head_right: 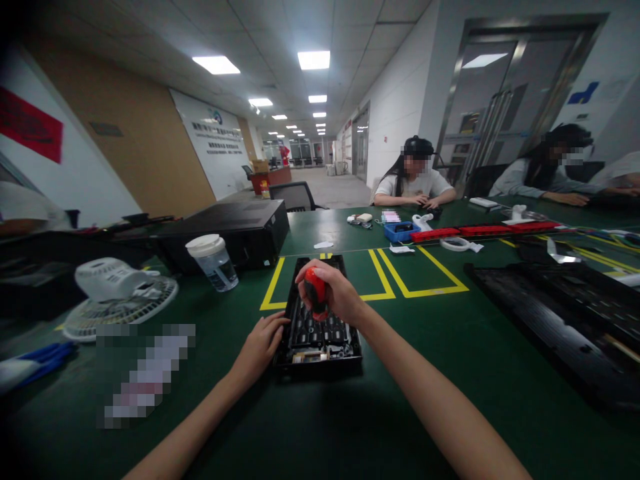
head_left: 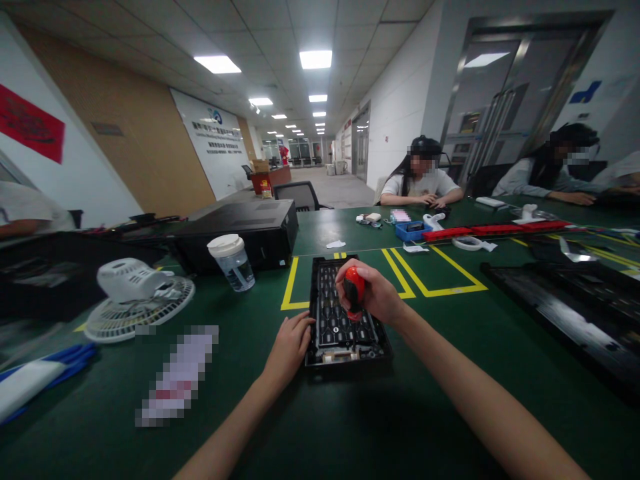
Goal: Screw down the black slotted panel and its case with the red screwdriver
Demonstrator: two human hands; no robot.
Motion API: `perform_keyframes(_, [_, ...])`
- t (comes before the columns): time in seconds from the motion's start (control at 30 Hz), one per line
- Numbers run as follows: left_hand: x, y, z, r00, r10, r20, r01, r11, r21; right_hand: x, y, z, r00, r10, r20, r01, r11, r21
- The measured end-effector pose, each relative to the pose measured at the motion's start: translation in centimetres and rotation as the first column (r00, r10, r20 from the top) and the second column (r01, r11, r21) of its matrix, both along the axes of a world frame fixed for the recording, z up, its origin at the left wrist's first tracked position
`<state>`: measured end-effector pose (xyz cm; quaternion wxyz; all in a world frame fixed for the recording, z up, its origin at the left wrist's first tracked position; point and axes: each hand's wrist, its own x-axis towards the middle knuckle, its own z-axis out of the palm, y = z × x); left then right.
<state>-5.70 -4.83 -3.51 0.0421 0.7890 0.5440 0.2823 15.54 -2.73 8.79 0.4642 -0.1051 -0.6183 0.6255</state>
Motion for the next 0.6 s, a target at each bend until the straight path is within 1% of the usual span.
perform_keyframes(0.13, [0.07, -0.02, 0.08, 1.0, 0.0, -0.001, 0.0, 1.0, -0.005, 0.25, 0.19, 0.0, 0.999, 0.046, -0.023, -0.047, 0.999, -0.004])
perform_keyframes(0.6, [0.15, -0.13, 0.08, 1.0, 0.001, 0.003, -0.001, 1.0, -0.023, 0.52, 0.34, 0.17, 0.999, 0.047, -0.008, -0.047, 0.999, -0.015])
